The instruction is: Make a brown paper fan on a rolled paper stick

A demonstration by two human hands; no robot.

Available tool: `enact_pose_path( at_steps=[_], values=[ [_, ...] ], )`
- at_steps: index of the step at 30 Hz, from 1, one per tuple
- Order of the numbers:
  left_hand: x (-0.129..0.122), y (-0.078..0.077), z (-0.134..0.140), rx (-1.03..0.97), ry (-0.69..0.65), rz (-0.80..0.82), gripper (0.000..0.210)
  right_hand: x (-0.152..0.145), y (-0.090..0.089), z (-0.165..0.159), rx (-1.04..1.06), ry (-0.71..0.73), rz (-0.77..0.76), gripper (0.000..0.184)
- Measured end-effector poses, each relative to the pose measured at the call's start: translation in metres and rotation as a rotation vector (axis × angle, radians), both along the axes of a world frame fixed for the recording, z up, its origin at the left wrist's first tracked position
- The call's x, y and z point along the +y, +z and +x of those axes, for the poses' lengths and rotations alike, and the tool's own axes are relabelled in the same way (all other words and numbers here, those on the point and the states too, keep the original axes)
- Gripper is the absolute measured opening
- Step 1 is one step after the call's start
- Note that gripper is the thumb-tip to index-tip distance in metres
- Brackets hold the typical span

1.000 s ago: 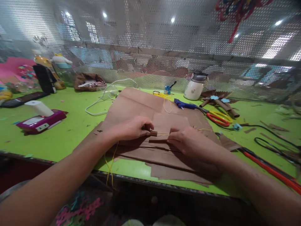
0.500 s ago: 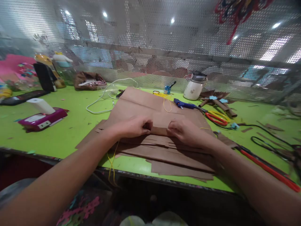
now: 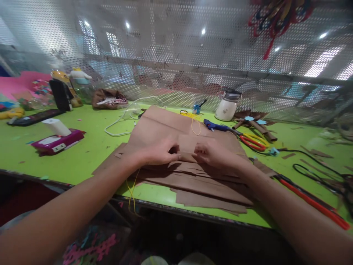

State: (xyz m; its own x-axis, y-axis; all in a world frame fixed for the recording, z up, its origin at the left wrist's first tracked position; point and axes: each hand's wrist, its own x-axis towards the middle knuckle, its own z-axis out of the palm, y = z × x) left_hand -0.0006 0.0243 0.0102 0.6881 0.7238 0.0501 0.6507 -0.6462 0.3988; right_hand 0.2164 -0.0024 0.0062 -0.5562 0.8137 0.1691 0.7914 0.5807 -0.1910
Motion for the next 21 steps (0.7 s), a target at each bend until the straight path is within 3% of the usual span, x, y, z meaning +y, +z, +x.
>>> enact_pose_path(
  at_steps=[5, 12, 15, 21],
  values=[
    [-0.004, -0.007, 0.002, -0.013, 0.046, 0.090, 0.021, 0.009, -0.004, 0.007, 0.062, 0.054, -0.040, 0.022],
    [-0.004, -0.018, 0.000, -0.129, 0.114, 0.043, 0.021, 0.013, -0.008, 0.008, 0.095, 0.074, -0.093, 0.021],
    [-0.002, -0.023, -0.001, -0.193, 0.088, 0.029, 0.029, 0.014, -0.011, 0.008, 0.121, 0.056, -0.117, 0.018],
    [-0.002, -0.021, -0.002, -0.135, -0.037, 0.089, 0.020, 0.015, -0.016, 0.007, 0.152, 0.035, -0.114, 0.013]
  ],
)
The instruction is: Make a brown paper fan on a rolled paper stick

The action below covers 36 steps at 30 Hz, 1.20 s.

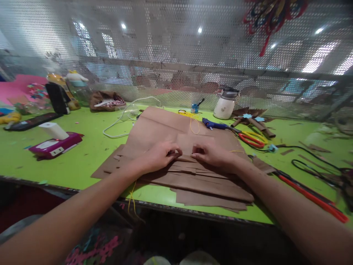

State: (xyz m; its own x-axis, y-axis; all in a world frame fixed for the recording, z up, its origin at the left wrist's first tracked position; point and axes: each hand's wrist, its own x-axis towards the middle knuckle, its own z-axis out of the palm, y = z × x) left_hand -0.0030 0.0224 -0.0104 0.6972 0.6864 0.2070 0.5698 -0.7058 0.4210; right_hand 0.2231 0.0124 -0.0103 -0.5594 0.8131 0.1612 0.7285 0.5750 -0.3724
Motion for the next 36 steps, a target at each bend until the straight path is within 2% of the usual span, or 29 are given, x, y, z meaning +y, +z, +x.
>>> enact_pose_path(
  at_steps=[7, 15, 18, 22, 25, 28, 31, 36],
  values=[
    [-0.005, 0.007, 0.000, 0.111, -0.009, 0.094, 0.030, 0.000, -0.005, 0.002, 0.027, -0.012, 0.038, 0.012],
    [-0.008, 0.010, -0.001, 0.111, -0.013, 0.081, 0.029, 0.002, -0.010, 0.003, 0.065, -0.006, 0.039, 0.012],
    [-0.006, 0.010, -0.002, 0.094, -0.003, 0.074, 0.025, -0.002, -0.004, 0.004, 0.121, -0.006, 0.014, 0.019],
    [-0.002, 0.013, -0.006, 0.085, 0.004, 0.023, 0.029, -0.011, 0.014, 0.011, 0.176, 0.061, -0.081, 0.036],
    [0.000, 0.016, -0.008, 0.108, -0.056, -0.033, 0.027, -0.023, 0.029, 0.013, 0.077, 0.207, -0.181, 0.038],
    [0.003, 0.018, -0.008, 0.083, -0.085, -0.044, 0.026, -0.038, 0.038, 0.006, -0.069, 0.311, -0.170, 0.028],
    [0.005, 0.015, -0.007, 0.048, -0.088, -0.065, 0.026, -0.054, 0.041, -0.004, -0.194, 0.255, -0.078, 0.023],
    [0.010, 0.010, -0.010, 0.042, -0.014, -0.062, 0.027, -0.066, 0.043, -0.010, -0.255, 0.188, -0.049, 0.024]
  ],
)
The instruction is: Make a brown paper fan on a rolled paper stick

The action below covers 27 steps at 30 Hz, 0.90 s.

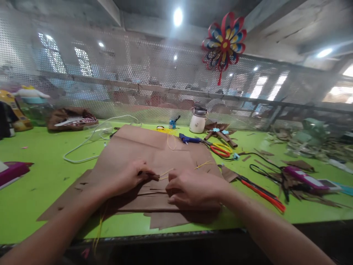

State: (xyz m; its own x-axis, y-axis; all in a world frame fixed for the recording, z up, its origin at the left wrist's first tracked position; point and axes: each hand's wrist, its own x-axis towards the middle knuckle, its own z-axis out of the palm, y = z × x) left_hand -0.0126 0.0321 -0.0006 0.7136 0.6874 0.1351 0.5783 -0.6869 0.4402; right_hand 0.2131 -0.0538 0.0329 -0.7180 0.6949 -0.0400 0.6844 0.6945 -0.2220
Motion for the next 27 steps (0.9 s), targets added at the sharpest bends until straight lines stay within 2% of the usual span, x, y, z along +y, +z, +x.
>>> enact_pose_path(
  at_steps=[5, 7, 9, 13, 16, 18, 20, 22, 24, 27],
  values=[
    [0.002, 0.015, 0.001, -0.008, 0.037, 0.036, 0.026, 0.001, 0.000, 0.001, 0.012, 0.053, 0.094, 0.028],
    [0.002, 0.023, 0.007, -0.028, 0.001, 0.041, 0.026, 0.002, -0.001, 0.000, 0.020, 0.073, 0.117, 0.029],
    [0.002, 0.026, 0.014, -0.041, -0.045, -0.025, 0.027, 0.001, -0.003, -0.003, 0.027, 0.058, 0.120, 0.028],
    [0.007, 0.016, 0.018, -0.105, -0.046, -0.206, 0.027, -0.001, 0.001, -0.001, 0.042, 0.059, 0.061, 0.025],
    [0.009, 0.006, 0.011, -0.157, -0.047, -0.245, 0.031, 0.014, 0.019, 0.020, 0.096, 0.149, -0.157, 0.026],
    [0.008, 0.003, 0.007, -0.157, -0.028, -0.222, 0.033, 0.040, 0.032, 0.044, 0.245, 0.009, -0.179, 0.032],
    [0.007, 0.003, 0.006, -0.137, -0.014, -0.195, 0.033, 0.077, 0.040, 0.069, 0.318, -0.284, 0.025, 0.036],
    [0.005, 0.007, 0.006, -0.106, -0.012, -0.188, 0.033, 0.117, 0.037, 0.087, 0.134, -0.574, 0.255, 0.036],
    [0.003, 0.010, 0.007, -0.080, -0.017, -0.186, 0.032, 0.151, 0.024, 0.096, 0.055, -0.646, 0.277, 0.039],
    [0.002, 0.012, 0.008, -0.047, -0.036, -0.185, 0.032, 0.185, -0.003, 0.097, -0.043, -0.650, 0.243, 0.048]
  ],
)
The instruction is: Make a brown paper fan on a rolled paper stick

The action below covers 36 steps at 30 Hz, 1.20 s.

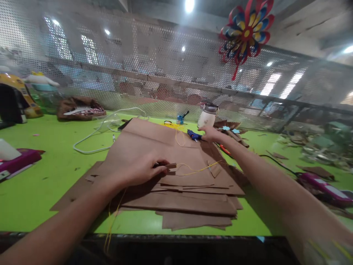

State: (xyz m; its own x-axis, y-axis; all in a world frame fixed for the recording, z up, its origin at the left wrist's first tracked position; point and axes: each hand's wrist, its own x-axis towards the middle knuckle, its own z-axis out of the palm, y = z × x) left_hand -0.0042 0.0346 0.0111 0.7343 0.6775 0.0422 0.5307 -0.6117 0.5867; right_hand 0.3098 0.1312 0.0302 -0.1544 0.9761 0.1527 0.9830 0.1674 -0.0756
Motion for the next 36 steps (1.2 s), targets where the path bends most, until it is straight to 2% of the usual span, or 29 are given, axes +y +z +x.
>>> enact_pose_path(
  at_steps=[3, 6, 11, 16, 19, 21, 22, 23, 25, 27, 28, 31, 36],
  values=[
    [0.001, -0.003, 0.000, 0.022, -0.001, 0.036, 0.030, 0.015, -0.021, -0.003, -0.048, 0.018, -0.070, 0.044],
    [0.001, -0.007, -0.001, 0.045, 0.016, 0.085, 0.027, 0.023, -0.031, -0.002, -0.068, 0.026, -0.089, 0.033],
    [-0.001, -0.006, 0.001, 0.060, 0.033, 0.106, 0.025, 0.030, -0.035, 0.003, -0.050, -0.003, -0.021, 0.027],
    [-0.003, -0.009, 0.002, 0.043, 0.024, 0.112, 0.024, 0.022, -0.025, 0.016, 0.076, -0.108, 0.124, 0.037],
    [-0.003, -0.010, 0.002, 0.027, 0.017, 0.118, 0.025, -0.002, -0.011, 0.024, 0.195, -0.165, 0.207, 0.042],
    [-0.002, -0.010, 0.003, 0.026, 0.001, 0.120, 0.026, -0.028, -0.001, 0.023, 0.297, -0.139, 0.225, 0.047],
    [-0.002, -0.010, 0.004, 0.027, -0.007, 0.127, 0.026, -0.045, 0.004, 0.020, 0.361, -0.094, 0.214, 0.049],
    [-0.002, -0.010, 0.004, 0.026, -0.013, 0.142, 0.026, -0.062, 0.009, 0.016, 0.573, 0.014, 0.159, 0.050],
    [-0.002, -0.010, 0.005, 0.019, -0.021, 0.182, 0.025, -0.097, 0.016, 0.002, 0.770, 0.171, -0.022, 0.050],
    [-0.002, -0.011, 0.005, 0.008, -0.024, 0.205, 0.024, -0.128, 0.021, -0.014, 0.697, 0.287, -0.215, 0.047],
    [-0.003, -0.011, 0.005, 0.008, -0.029, 0.203, 0.023, -0.139, 0.022, -0.022, 0.659, 0.346, -0.251, 0.045],
    [-0.006, -0.011, 0.005, 0.008, -0.047, 0.218, 0.020, -0.159, 0.020, -0.038, 0.557, 0.422, -0.286, 0.045],
    [-0.011, -0.009, 0.005, 0.029, -0.071, 0.268, 0.012, -0.160, 0.011, -0.041, 0.469, 0.389, -0.274, 0.049]
  ],
)
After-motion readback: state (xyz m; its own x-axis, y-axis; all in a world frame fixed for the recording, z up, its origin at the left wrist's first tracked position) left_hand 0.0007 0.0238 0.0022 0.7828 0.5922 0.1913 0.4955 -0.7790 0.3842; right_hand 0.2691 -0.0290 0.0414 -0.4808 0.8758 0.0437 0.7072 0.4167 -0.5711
